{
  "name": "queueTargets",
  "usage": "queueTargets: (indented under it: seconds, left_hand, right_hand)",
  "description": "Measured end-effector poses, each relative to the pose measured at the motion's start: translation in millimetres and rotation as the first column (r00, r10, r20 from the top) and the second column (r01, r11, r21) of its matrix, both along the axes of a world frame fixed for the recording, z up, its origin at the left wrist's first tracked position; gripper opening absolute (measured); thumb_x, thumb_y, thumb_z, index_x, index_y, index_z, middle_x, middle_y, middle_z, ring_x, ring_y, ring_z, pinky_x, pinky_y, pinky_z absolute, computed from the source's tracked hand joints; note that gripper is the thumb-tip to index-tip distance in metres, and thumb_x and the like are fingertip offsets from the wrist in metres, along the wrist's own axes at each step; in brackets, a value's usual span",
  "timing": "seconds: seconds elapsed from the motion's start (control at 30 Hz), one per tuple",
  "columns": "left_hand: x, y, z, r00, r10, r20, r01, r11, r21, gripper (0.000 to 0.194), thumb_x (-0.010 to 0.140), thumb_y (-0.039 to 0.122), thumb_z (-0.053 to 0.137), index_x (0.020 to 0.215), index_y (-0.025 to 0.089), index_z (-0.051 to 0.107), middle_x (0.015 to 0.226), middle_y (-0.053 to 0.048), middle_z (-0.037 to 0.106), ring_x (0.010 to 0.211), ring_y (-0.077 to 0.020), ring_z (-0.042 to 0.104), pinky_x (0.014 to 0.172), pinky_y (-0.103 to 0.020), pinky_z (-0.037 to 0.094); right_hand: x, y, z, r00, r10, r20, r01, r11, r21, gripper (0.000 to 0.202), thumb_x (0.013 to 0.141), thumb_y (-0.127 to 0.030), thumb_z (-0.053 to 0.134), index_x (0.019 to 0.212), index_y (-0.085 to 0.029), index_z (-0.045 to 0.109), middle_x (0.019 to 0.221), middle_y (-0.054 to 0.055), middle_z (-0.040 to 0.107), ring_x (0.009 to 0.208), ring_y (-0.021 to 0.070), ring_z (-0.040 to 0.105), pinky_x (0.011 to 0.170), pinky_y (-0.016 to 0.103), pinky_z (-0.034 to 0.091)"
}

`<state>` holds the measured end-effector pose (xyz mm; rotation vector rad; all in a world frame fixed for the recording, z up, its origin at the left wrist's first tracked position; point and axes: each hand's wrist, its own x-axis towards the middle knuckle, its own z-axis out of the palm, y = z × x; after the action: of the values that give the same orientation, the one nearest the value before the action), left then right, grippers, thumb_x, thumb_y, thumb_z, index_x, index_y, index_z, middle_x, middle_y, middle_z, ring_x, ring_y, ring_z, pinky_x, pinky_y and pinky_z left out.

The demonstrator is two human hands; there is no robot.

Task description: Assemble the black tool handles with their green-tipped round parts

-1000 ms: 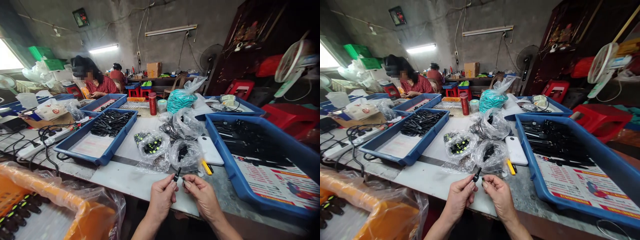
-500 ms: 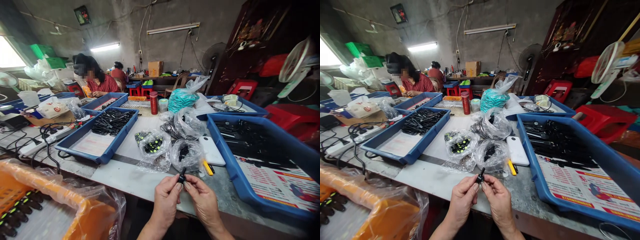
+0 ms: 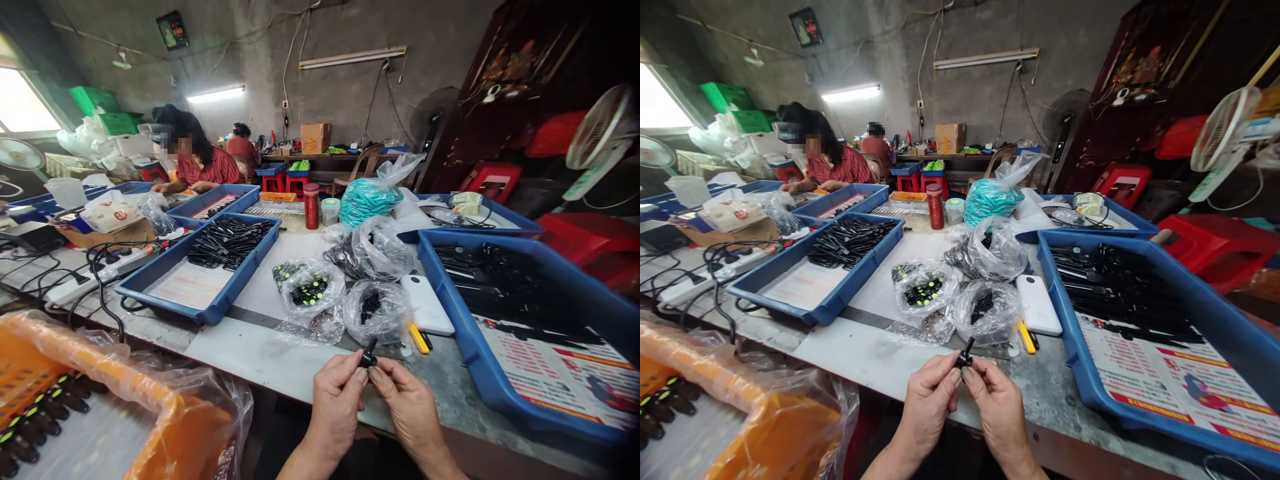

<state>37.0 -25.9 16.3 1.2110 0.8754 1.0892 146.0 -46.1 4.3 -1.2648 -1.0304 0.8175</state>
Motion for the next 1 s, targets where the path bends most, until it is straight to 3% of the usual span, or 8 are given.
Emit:
queueTargets:
  seconds: [0.17,0.43,0.6,0.7,0.9,1.0]
  left_hand:
    - [-1.9,-1.8,0.2,0.999,-0.010,-0.048,0.014,0.996,0.087,0.029,0.078,0.032,0.052,0.101,0.019,0.064,0.076,-0.003,0.049,0.046,-0.0052,0.039,0.041,-0.019,0.033]
    - [1.2,-2.8,-0.6,1.000,0.018,-0.015,-0.017,0.997,0.070,0.028,0.076,0.032,0.054,0.100,0.020,0.065,0.075,-0.002,0.049,0.044,-0.0044,0.038,0.041,-0.018,0.033]
    - [2.0,-0.7,2.3,1.000,0.015,0.012,-0.015,1.000,0.027,0.029,0.075,0.034,0.055,0.098,0.019,0.066,0.073,-0.002,0.049,0.043,-0.0040,0.037,0.039,-0.018,0.033]
    - [3.6,-1.4,2.6,1.000,0.017,0.021,-0.017,1.000,0.023,0.029,0.075,0.034,0.055,0.097,0.019,0.066,0.072,-0.001,0.048,0.042,-0.0037,0.037,0.039,-0.018,0.032]
    - [6.0,-3.0,2.1,1.000,0.000,-0.004,0.000,0.999,0.043,0.031,0.075,0.035,0.054,0.100,0.018,0.065,0.073,-0.001,0.048,0.042,-0.0041,0.037,0.040,-0.019,0.032]
    - [5.4,-2.8,1.5,1.000,0.003,0.008,-0.003,1.000,0.028,0.031,0.075,0.034,0.054,0.100,0.018,0.064,0.071,0.000,0.046,0.041,-0.0036,0.036,0.040,-0.019,0.031]
  right_hand:
    - [6.5,-2.0,-0.4,0.988,-0.003,0.154,-0.006,0.999,0.054,0.022,0.071,-0.037,0.063,0.081,-0.018,0.069,0.077,0.006,0.067,0.072,0.0220,0.061,0.064,0.025,0.051]
    - [5.6,-0.3,5.0,0.985,0.072,0.155,-0.070,0.997,-0.017,0.028,0.078,-0.040,0.053,0.075,-0.016,0.067,0.058,0.002,0.060,0.056,0.0176,0.056,0.051,0.021,0.047]
    - [5.6,2.5,4.3,0.994,-0.043,0.104,0.040,0.999,0.025,0.022,0.069,-0.037,0.063,0.077,-0.016,0.064,0.064,0.004,0.064,0.057,0.0188,0.059,0.052,0.022,0.050]
    - [5.1,1.8,3.2,0.988,-0.072,0.134,0.063,0.996,0.070,0.020,0.070,-0.035,0.061,0.076,-0.016,0.062,0.064,0.003,0.063,0.055,0.0170,0.058,0.051,0.020,0.048]
    - [3.3,-0.3,4.5,0.961,-0.075,0.267,0.074,0.997,0.017,0.037,0.081,-0.042,0.047,0.054,-0.018,0.050,0.046,-0.004,0.043,0.043,0.0126,0.043,0.041,0.019,0.036]
    - [2.8,-2.2,8.7,0.958,-0.047,0.284,0.051,0.999,-0.008,0.041,0.082,-0.045,0.043,0.052,-0.019,0.047,0.046,-0.004,0.040,0.043,0.0125,0.040,0.041,0.020,0.033]
